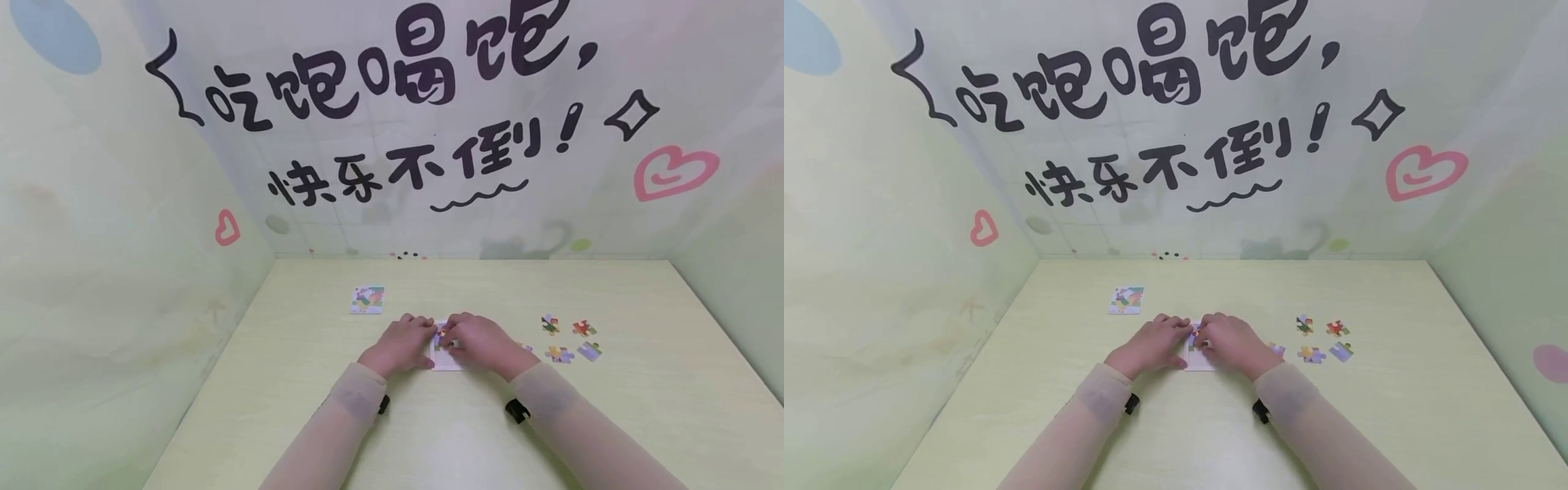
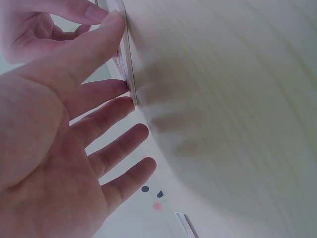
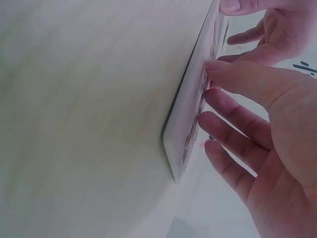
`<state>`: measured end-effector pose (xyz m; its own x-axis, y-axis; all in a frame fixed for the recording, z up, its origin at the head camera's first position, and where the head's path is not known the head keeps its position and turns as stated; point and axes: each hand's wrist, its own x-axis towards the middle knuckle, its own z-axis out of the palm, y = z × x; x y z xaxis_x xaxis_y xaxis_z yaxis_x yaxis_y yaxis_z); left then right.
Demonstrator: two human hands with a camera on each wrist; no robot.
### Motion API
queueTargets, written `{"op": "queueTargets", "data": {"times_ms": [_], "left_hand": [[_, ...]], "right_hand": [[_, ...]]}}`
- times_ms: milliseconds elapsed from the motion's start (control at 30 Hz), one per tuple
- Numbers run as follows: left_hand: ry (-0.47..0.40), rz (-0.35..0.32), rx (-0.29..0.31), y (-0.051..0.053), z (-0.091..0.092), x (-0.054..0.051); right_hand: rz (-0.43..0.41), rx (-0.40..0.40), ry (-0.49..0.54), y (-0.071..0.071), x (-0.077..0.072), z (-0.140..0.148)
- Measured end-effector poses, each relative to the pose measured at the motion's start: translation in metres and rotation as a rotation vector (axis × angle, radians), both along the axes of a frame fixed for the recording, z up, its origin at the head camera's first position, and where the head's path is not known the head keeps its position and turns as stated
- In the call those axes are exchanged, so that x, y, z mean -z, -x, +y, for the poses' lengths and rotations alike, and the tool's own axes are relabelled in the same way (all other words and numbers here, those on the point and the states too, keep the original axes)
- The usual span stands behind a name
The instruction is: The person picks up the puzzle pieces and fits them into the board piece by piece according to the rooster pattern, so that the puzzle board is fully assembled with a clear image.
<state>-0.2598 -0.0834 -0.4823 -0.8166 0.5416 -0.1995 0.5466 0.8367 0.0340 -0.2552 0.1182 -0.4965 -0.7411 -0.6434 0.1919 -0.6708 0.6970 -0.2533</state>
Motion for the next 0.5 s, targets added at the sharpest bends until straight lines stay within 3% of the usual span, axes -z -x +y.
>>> {"op": "queueTargets", "data": {"times_ms": [133,500], "left_hand": [[0.002,-0.003,0.001,0.0,0.0,0.002],[0.015,0.007,-0.007,0.0,0.0,0.002]], "right_hand": [[-0.038,0.04,-0.014,-0.002,0.0,0.002],[0.001,0.127,-0.002,-0.007,-0.005,0.018]]}}
